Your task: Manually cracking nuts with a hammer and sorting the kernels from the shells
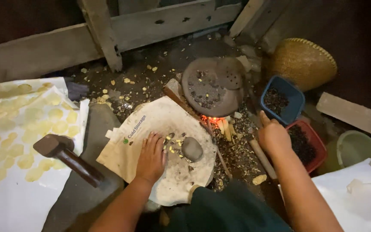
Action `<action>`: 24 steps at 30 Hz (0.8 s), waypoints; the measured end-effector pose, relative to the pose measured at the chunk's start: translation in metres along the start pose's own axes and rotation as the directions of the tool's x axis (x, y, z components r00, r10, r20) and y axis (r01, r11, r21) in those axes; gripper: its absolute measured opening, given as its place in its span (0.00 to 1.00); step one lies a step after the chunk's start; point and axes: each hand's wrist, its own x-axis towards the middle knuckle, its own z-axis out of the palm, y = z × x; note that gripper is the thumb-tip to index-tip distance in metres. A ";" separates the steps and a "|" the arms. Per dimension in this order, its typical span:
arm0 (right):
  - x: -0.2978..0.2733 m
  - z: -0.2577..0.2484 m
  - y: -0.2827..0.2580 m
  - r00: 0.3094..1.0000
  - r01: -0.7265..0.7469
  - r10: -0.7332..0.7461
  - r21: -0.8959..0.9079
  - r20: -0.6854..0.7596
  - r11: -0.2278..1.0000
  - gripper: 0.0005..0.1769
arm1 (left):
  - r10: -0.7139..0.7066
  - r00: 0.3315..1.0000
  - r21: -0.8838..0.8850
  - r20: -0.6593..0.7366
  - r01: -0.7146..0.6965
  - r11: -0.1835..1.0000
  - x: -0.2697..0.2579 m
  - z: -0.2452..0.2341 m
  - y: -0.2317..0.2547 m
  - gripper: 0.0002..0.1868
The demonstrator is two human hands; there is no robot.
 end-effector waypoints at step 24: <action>-0.045 -0.045 -0.063 0.990 -0.112 0.090 0.228 0.106 0.967 0.34 | -0.031 0.999 -0.013 0.044 0.032 0.999 0.005 -0.005 0.004 0.26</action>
